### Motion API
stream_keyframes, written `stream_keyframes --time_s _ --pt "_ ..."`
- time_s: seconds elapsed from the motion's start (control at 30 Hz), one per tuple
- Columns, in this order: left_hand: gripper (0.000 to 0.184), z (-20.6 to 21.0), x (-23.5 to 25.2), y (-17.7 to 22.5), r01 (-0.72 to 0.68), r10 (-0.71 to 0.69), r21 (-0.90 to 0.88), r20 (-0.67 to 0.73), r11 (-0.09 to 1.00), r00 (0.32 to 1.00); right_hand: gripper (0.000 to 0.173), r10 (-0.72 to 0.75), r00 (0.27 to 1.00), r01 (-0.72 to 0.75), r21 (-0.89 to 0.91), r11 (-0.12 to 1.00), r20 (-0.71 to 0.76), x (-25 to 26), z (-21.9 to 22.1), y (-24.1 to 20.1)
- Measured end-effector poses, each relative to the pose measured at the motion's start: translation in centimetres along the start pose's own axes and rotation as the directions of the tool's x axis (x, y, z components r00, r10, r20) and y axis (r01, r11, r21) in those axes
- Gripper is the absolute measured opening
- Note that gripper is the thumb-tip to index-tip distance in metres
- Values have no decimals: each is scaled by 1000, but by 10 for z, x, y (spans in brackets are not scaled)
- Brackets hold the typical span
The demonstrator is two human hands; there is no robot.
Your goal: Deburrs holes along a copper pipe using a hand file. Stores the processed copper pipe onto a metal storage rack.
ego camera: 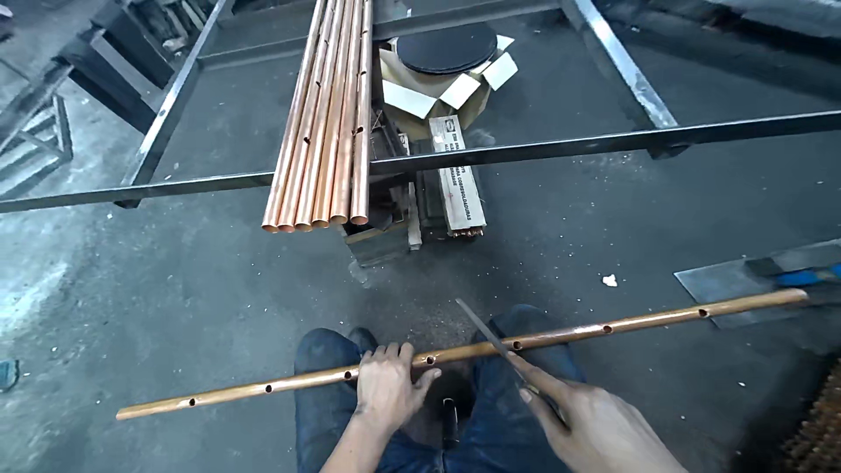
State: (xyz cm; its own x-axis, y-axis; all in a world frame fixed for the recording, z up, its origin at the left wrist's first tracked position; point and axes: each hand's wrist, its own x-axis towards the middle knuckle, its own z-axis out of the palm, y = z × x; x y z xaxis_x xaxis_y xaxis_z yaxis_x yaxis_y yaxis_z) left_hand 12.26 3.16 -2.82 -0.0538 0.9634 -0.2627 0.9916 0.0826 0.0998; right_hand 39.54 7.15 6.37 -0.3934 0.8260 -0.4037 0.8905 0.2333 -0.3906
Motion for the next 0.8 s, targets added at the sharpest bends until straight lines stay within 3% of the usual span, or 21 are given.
stream_keyframes --time_s 0.17,0.27,0.37,0.57,0.63,0.73,0.8 --pt "73 0 2 -2 -25 26 -44 23 999 999 48 -84 990 81 -25 996 -116 7 5 1" --pt "78 -3 5 -6 -29 34 -62 78 998 996 48 -73 995 71 -32 997 -63 4 5 5" --pt "82 -16 8 -10 -3 19 -65 245 998 969 49 -79 997 78 -35 996 -21 -1 5 4" --pt "85 -26 8 -28 -48 83 -100 386 994 919 48 -191 981 192 -37 981 42 -11 18 -17" --pt "77 -35 17 -26 17 23 -76 493 997 869 47 -222 972 227 -64 972 76 -16 21 -24" --pt "45 -42 29 -16 184 -168 33 583 982 795 46 -265 955 278 -98 955 130 -26 22 -29" --pt "41 -44 33 -11 223 -218 68 600 972 769 46 -282 945 303 -117 946 167 -33 20 -32"
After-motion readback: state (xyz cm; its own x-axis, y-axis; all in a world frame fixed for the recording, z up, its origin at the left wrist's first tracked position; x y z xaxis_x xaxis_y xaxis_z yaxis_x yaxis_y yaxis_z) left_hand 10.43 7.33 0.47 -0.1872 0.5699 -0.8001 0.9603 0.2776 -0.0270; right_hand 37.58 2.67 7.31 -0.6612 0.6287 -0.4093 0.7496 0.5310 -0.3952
